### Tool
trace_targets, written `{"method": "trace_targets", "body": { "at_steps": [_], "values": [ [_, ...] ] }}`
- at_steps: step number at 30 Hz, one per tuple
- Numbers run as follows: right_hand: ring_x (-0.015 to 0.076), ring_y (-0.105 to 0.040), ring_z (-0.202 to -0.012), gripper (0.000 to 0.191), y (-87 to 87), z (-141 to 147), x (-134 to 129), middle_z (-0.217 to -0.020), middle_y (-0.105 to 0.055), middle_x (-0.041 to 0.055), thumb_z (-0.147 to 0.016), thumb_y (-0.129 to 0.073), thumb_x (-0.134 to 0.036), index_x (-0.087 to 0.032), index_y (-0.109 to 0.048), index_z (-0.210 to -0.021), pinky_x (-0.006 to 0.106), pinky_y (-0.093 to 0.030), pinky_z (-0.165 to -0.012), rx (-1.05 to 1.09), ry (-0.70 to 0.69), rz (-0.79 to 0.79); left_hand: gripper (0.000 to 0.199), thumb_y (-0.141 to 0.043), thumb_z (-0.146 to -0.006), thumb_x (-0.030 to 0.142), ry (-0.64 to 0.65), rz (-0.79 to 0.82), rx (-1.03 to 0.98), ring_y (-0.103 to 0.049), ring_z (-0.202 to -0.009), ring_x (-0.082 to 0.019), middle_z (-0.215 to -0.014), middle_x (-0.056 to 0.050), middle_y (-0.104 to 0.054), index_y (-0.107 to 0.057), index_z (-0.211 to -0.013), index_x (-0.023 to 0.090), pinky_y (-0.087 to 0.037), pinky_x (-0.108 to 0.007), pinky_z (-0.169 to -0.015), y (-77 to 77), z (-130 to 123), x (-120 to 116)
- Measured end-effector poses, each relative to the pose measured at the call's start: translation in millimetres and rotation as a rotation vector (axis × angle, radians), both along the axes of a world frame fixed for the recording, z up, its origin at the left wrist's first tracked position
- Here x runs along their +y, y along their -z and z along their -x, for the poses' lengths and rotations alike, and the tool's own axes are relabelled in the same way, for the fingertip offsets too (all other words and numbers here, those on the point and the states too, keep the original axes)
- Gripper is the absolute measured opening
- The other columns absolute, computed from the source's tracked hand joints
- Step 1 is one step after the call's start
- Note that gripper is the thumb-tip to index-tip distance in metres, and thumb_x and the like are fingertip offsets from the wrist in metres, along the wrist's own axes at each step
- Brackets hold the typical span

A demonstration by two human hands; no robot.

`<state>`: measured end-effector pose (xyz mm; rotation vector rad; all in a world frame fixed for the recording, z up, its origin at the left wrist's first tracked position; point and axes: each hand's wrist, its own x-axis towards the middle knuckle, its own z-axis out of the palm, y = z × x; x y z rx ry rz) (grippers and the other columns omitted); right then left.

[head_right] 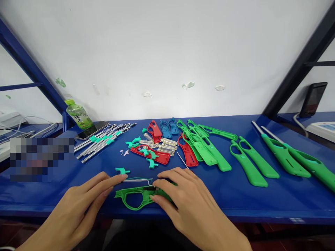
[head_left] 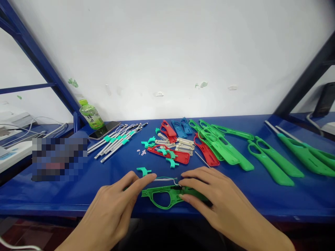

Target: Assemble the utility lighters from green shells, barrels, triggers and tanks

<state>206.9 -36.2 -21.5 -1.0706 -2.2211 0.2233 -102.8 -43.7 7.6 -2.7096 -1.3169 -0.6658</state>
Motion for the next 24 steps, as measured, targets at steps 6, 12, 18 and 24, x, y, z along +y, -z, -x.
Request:
{"method": "trace_targets", "body": {
  "at_steps": [6, 12, 18, 24],
  "values": [
    [0.0266, -0.075, -0.113, 0.013, 0.3, 4.2, 3.4, -0.126, -0.08, -0.0009, -0.113, -0.066, -0.035, -0.033, -0.073, -0.124, 0.05, -0.06, -0.098, 0.02, -0.008, -0.007, 0.046, -0.037, -0.115, 0.017, 0.027, 0.021, -0.039, -0.066, -0.063, -0.01, -0.097, 0.003, -0.067, -0.055, -0.153, 0.034, -0.049, -0.021, -0.06, -4.9, -3.9, -4.2],
    [0.0249, -0.075, -0.112, 0.01, 0.0, 5.8, 7.1, -0.124, -0.08, -0.0008, -0.113, -0.065, -0.028, -0.031, -0.073, -0.118, 0.046, -0.058, -0.098, 0.042, -0.026, -0.018, 0.037, -0.04, -0.115, 0.019, 0.011, -0.018, -0.053, -0.078, -0.084, -0.015, -0.112, -0.001, -0.076, -0.06, -0.143, 0.032, -0.053, -0.02, -0.063, -3.3, -5.7, -4.7],
    [0.0224, -0.075, -0.109, 0.011, -3.5, 4.8, 6.8, -0.121, -0.081, 0.0002, -0.115, -0.061, -0.024, -0.027, -0.071, -0.116, 0.04, -0.056, -0.097, 0.072, -0.037, -0.029, 0.037, -0.039, -0.116, 0.018, 0.031, 0.021, -0.096, -0.078, -0.082, -0.013, -0.104, 0.001, -0.074, -0.059, -0.144, 0.032, -0.054, -0.018, -0.064, -3.1, -5.3, -4.1],
    [0.0253, -0.073, -0.11, 0.018, -7.1, 7.8, 1.2, -0.12, -0.08, 0.0, -0.108, -0.076, -0.034, -0.031, -0.072, -0.125, 0.045, -0.054, -0.1, 0.051, -0.038, 0.081, 0.038, -0.039, -0.115, 0.016, 0.031, 0.022, -0.103, -0.074, -0.076, -0.011, -0.102, 0.001, -0.071, -0.059, -0.143, 0.032, -0.054, -0.018, -0.065, -1.7, -3.8, -4.2]
  ]
}}
